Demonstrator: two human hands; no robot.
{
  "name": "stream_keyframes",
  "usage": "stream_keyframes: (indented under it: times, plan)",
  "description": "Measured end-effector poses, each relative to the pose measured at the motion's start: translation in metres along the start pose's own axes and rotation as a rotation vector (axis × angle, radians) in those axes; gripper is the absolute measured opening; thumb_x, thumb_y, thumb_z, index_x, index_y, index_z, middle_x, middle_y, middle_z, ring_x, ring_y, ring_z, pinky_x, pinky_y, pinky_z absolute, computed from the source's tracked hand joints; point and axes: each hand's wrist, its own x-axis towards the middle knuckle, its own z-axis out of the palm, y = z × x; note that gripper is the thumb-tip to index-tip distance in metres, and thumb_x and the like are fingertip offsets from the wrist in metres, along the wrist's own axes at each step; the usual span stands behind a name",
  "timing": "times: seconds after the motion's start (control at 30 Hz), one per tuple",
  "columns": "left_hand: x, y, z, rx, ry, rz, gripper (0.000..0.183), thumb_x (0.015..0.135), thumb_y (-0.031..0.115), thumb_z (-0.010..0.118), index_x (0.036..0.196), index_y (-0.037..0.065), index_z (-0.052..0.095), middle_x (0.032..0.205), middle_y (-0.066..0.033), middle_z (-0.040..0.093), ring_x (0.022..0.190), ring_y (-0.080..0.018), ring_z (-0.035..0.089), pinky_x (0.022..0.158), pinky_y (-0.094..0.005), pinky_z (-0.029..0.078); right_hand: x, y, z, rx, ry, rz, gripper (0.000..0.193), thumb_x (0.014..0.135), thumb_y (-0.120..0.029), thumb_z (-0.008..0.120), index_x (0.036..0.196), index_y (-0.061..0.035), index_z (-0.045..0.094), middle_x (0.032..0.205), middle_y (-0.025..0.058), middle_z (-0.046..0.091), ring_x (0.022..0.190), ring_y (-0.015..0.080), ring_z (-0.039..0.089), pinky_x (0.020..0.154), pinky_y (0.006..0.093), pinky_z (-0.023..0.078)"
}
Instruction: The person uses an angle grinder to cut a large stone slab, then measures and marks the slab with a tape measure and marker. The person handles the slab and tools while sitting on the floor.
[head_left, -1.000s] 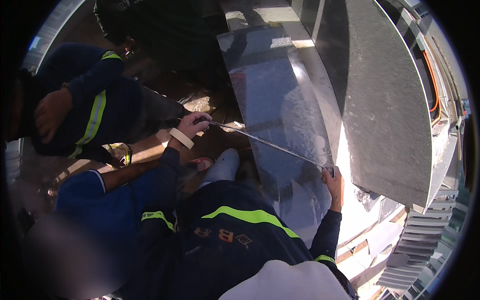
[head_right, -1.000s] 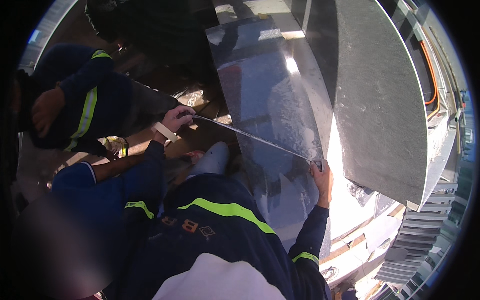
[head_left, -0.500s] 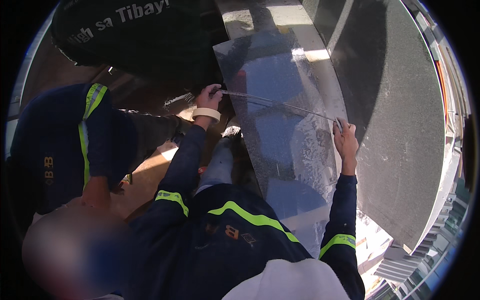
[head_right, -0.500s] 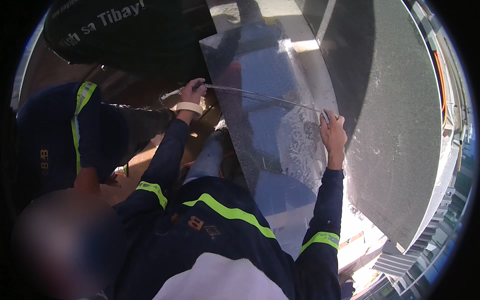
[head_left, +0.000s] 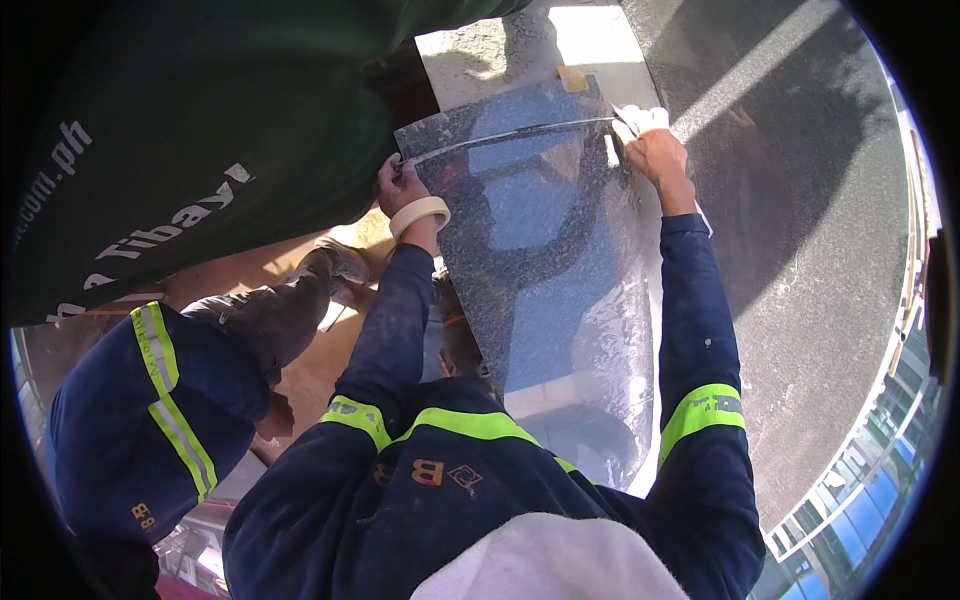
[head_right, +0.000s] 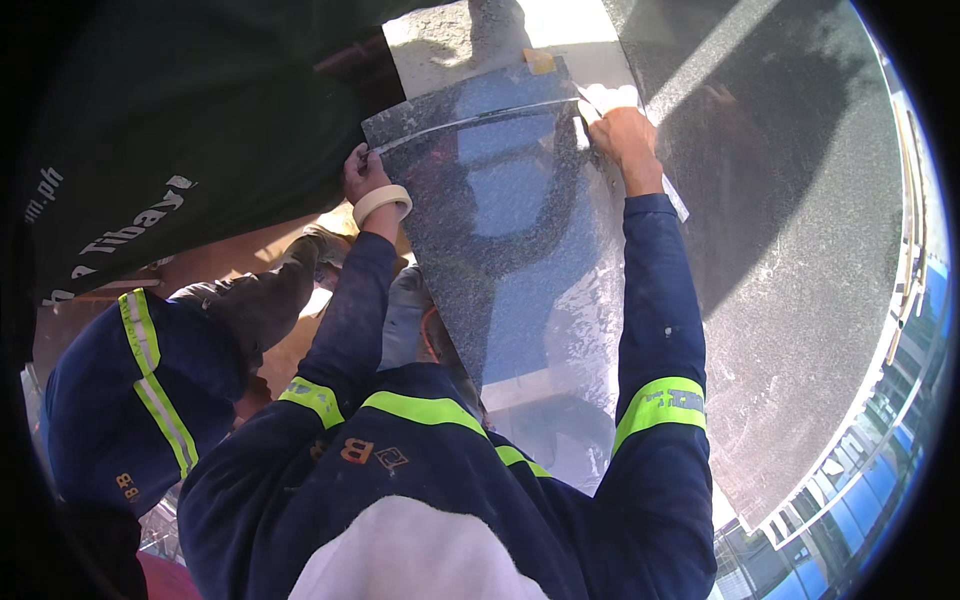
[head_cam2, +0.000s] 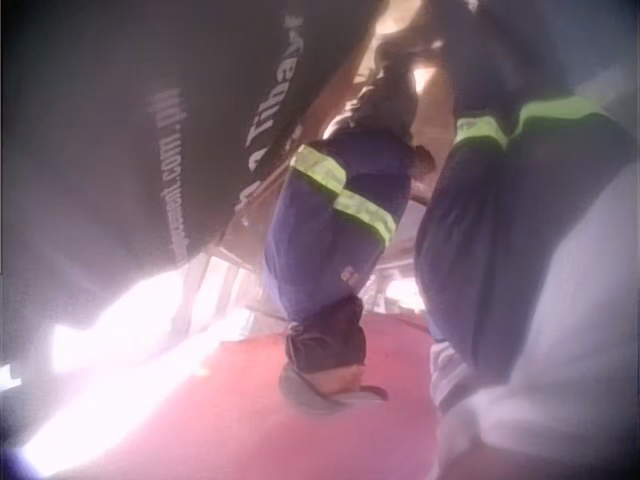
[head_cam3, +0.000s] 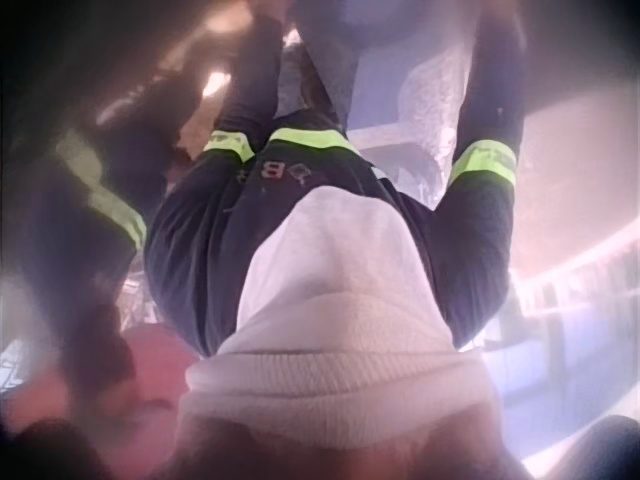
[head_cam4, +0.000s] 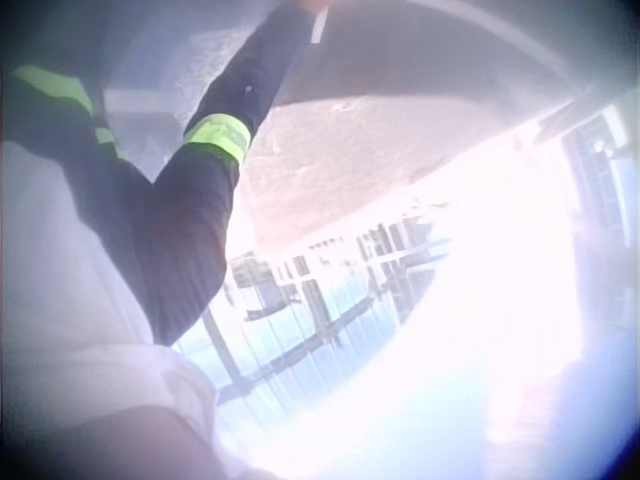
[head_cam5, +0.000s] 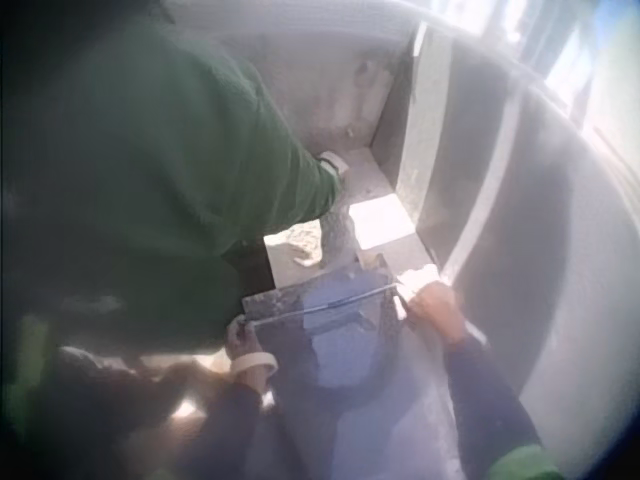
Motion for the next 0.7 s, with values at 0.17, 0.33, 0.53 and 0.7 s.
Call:
stream_keyframes:
  times: [0.17,0.33,0.53,0.7]
  plan:
    - [0.008,0.005,0.019,-0.020,-0.010,-0.158,0.036,0.103,0.016,0.075,0.137,0.003,0.071,0.119,-0.0125,0.077,0.106,-0.0232,0.074,0.096,-0.0379,0.058,0.070,-0.029,0.011,0.045,0.069,-0.146,0.049,0.105,-0.053,0.063,0.149,-0.0306,0.066,0.136,0.0212,0.064,0.120,0.0418,0.072,0.104,0.0518,0.058]
    - [0.012,0.000,0.025,-0.077,0.049,-0.115,0.039,0.101,0.016,0.078,0.136,0.002,0.069,0.116,-0.0137,0.078,0.102,-0.0242,0.076,0.094,-0.0381,0.060,0.101,-0.026,0.017,0.120,0.001,-0.117,0.055,0.098,-0.054,0.067,0.147,-0.0292,0.069,0.129,0.0229,0.069,0.119,0.0405,0.074,0.106,0.0513,0.059]
    - [0.019,0.013,0.024,-0.115,0.047,-0.088,0.037,0.100,0.013,0.080,0.131,-0.001,0.067,0.116,-0.0137,0.078,0.102,-0.0214,0.076,0.093,-0.0347,0.061,0.109,0.029,0.015,0.112,-0.096,0.060,0.061,0.093,-0.053,0.069,0.148,-0.0271,0.071,0.138,0.0241,0.069,0.127,0.0394,0.071,0.111,0.0487,0.057]
    - [0.022,0.003,0.025,-0.262,0.046,-0.062,0.037,0.099,0.012,0.081,0.129,-0.002,0.066,0.118,-0.0128,0.076,0.104,-0.0201,0.074,0.094,-0.0342,0.061,0.107,0.052,0.020,0.028,-0.080,0.104,0.067,0.093,-0.055,0.070,0.153,-0.0263,0.066,0.146,0.0236,0.063,0.131,0.0398,0.069,0.113,0.0504,0.055]
